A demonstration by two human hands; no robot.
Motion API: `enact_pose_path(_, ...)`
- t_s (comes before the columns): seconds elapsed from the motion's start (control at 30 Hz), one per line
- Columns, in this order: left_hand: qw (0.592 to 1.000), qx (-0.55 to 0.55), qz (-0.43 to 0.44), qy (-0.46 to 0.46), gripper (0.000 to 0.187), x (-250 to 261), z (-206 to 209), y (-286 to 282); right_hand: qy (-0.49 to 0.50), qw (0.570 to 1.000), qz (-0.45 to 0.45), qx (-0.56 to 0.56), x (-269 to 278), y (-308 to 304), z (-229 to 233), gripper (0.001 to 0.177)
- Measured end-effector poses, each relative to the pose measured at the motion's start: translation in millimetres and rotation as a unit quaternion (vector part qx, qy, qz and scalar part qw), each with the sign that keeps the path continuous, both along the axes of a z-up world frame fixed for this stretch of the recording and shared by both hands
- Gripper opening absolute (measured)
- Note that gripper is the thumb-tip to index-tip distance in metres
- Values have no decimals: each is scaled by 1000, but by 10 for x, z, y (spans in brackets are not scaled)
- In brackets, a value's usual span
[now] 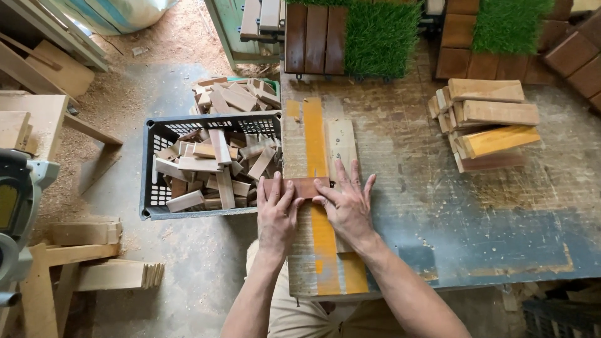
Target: The person picks up small rectangular wooden blocks from a black plastic crate and places them onto a workbench. They arrange the blocks into neat stacks on the table surface, handling them one by one.
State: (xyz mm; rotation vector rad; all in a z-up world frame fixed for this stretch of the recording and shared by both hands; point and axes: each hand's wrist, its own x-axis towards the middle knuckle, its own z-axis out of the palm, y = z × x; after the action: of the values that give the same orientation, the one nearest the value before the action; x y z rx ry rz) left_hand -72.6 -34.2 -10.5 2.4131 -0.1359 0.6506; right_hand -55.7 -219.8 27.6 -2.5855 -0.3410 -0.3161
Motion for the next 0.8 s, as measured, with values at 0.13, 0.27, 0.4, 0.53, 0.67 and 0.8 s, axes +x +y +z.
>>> enact_pose_path(0.13,1000,-5,-4,-1,42,43,-51,18,15,1000,-7,9,33,23,-17,37)
enact_pose_path(0.27,1000,-3,-4,5,43,64,-60,12,19,1000,-11,2,48,27,-45,38)
enact_pose_path(0.4,1000,3,-1,4,44,118,-132,1,17,1000,-17,-12,82,28,-60,38)
enact_pose_path(0.53,1000,2,4,7,43,181,-29,7,25,999,-18,-12,134,52,-46,39)
enact_pose_path(0.67,1000,2,2,6,44,236,-67,12,30,999,-23,-13,163,53,-37,39)
enact_pose_path(0.8,1000,1,3,6,43,270,-72,10,36,999,-24,-14,218,36,-63,40)
